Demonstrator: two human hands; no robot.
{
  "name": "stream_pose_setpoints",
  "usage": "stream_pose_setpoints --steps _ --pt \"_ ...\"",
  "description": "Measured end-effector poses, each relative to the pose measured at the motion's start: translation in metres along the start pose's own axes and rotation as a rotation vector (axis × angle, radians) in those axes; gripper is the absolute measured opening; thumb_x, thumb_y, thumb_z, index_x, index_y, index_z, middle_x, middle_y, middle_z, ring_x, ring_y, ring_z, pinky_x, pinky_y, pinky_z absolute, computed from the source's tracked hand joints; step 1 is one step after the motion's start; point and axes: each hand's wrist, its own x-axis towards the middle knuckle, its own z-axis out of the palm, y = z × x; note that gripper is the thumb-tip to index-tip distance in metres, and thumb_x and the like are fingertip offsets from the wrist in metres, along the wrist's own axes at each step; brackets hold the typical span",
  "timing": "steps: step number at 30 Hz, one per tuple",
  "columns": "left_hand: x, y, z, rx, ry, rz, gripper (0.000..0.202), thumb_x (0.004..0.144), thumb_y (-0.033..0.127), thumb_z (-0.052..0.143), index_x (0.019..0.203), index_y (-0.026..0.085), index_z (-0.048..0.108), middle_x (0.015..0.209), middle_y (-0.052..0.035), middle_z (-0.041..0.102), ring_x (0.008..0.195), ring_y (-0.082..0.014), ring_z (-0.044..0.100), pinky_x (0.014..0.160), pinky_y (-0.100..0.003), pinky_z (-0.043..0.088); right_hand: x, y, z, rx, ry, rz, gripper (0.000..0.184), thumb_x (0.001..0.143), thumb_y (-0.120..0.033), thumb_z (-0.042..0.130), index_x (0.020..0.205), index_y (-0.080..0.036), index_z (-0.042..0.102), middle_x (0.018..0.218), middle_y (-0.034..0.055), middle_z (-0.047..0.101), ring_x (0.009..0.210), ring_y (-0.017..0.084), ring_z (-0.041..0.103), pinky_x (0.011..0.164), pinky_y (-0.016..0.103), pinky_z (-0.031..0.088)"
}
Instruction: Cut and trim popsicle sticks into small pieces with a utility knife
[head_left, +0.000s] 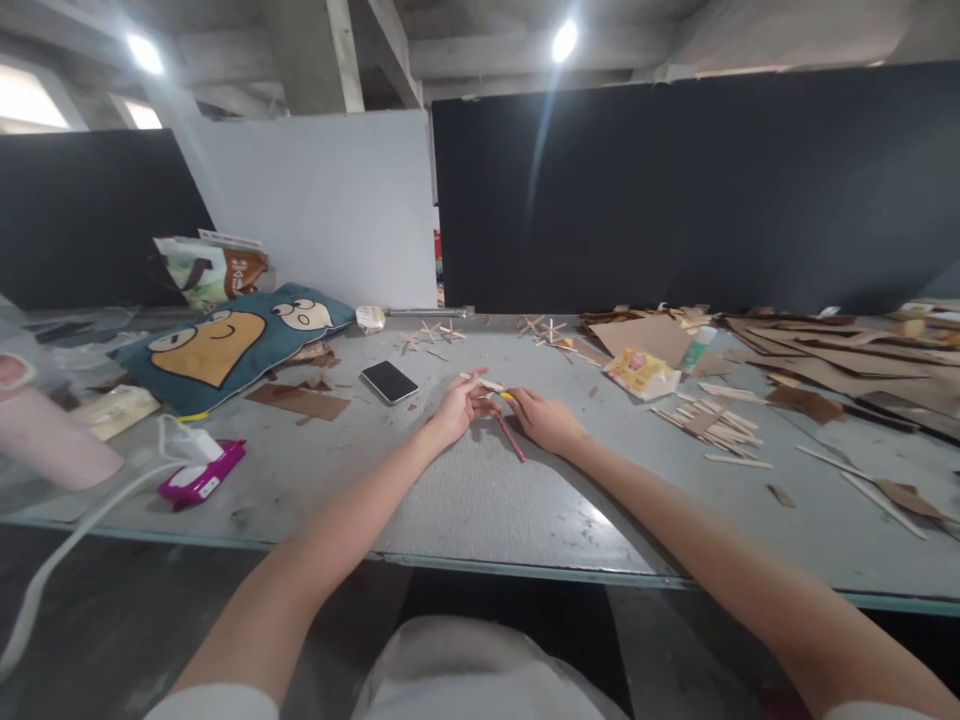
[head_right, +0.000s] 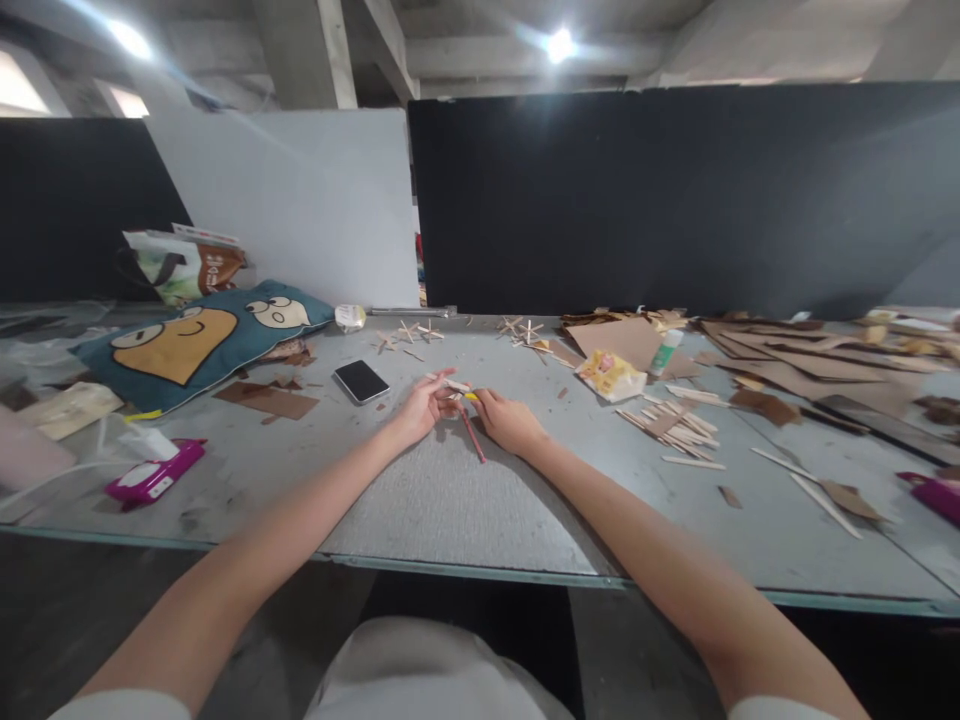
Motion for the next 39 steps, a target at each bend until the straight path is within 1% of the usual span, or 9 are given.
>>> stream_pose_setpoints --steps 3,8,13,17,20,24,30,35,39 --pt "0.000 0.000 -0.001 0.017 0.044 0.051 0.029 0.109 0.032 0.054 0.132 0.017 0.061 0.096 -0.0104 0.082 0.053 -0.0153 0.070 0.055 -0.027 0.058 0.000 0.001 0.000 0.009 0.025 -0.020 0.040 0.116 -0.033 0.030 0.139 -0.020 0.060 0.135 0.0139 0.075 0.107 0.025 0.078 0.082 0.031 0.054" --pt "0.004 -0.002 -0.006 0.065 0.144 0.160 0.025 0.106 0.040 0.063 0.120 0.019 0.062 0.086 -0.0047 0.079 0.052 -0.0114 0.066 0.056 -0.023 0.053 -0.003 0.004 -0.002 0.025 0.108 -0.069 0.044 0.115 -0.031 0.028 0.148 -0.019 0.055 0.142 0.0149 0.072 0.113 0.027 0.076 0.088 0.033 0.055" --pt "0.009 -0.005 -0.010 0.165 0.186 0.206 0.025 0.100 0.043 0.070 0.096 0.018 0.067 0.053 0.0066 0.055 0.040 -0.0086 0.048 0.043 -0.018 0.034 -0.005 0.004 -0.001 0.026 0.139 -0.126 0.046 0.115 -0.031 0.027 0.147 -0.018 0.057 0.139 0.0145 0.073 0.112 0.026 0.076 0.092 0.032 0.055" --pt "0.010 -0.006 -0.010 0.245 0.187 0.255 0.020 0.098 0.036 0.070 0.092 0.017 0.070 0.049 0.0097 0.042 0.040 -0.0069 0.038 0.043 -0.018 0.026 -0.004 0.003 0.000 0.023 0.144 -0.129 0.046 0.115 -0.032 0.028 0.147 -0.017 0.058 0.135 0.0146 0.075 0.109 0.026 0.077 0.090 0.031 0.055" --pt "0.012 -0.006 -0.009 0.294 0.202 0.290 0.013 0.099 0.028 0.065 0.094 0.017 0.069 0.052 0.0088 0.044 0.042 -0.0075 0.038 0.045 -0.018 0.027 -0.004 0.003 0.000 0.019 0.156 -0.117 0.046 0.115 -0.033 0.028 0.147 -0.017 0.058 0.135 0.0147 0.075 0.108 0.026 0.077 0.088 0.031 0.055" --pt "0.016 -0.007 -0.009 0.348 0.222 0.320 0.004 0.096 0.017 0.062 0.094 0.020 0.061 0.057 0.0085 0.048 0.047 -0.0091 0.047 0.052 -0.019 0.037 -0.003 0.005 0.001 0.015 0.176 -0.098 0.046 0.115 -0.032 0.028 0.145 -0.018 0.059 0.135 0.0143 0.075 0.105 0.026 0.078 0.084 0.031 0.056" --pt "0.017 -0.010 -0.010 0.460 0.187 0.360 0.007 0.096 0.020 0.065 0.092 0.020 0.060 0.063 0.0064 0.055 0.052 -0.0097 0.051 0.057 -0.020 0.040 -0.003 0.008 0.004 0.041 0.223 -0.055 0.045 0.115 -0.033 0.029 0.144 -0.018 0.059 0.134 0.0142 0.076 0.101 0.025 0.078 0.078 0.030 0.054" --pt "0.016 -0.012 -0.007 0.555 0.119 0.368 0.004 0.089 0.018 0.070 0.085 0.018 0.067 0.065 0.0032 0.063 0.058 -0.0122 0.056 0.059 -0.022 0.041 0.001 0.015 0.009 0.095 0.285 0.015 0.042 0.109 -0.043 0.047 0.139 -0.018 0.063 0.132 0.0155 0.076 0.102 0.028 0.077 0.076 0.031 0.052" --pt "0.013 -0.012 -0.005 0.579 0.068 0.374 0.006 0.083 0.015 0.072 0.079 0.018 0.069 0.065 0.0020 0.065 0.064 -0.0145 0.061 0.064 -0.024 0.044 0.006 0.022 0.014 0.179 0.311 0.054 0.031 0.104 -0.043 0.056 0.118 -0.020 0.073 0.110 0.0138 0.082 0.090 0.028 0.077 0.072 0.030 0.049"
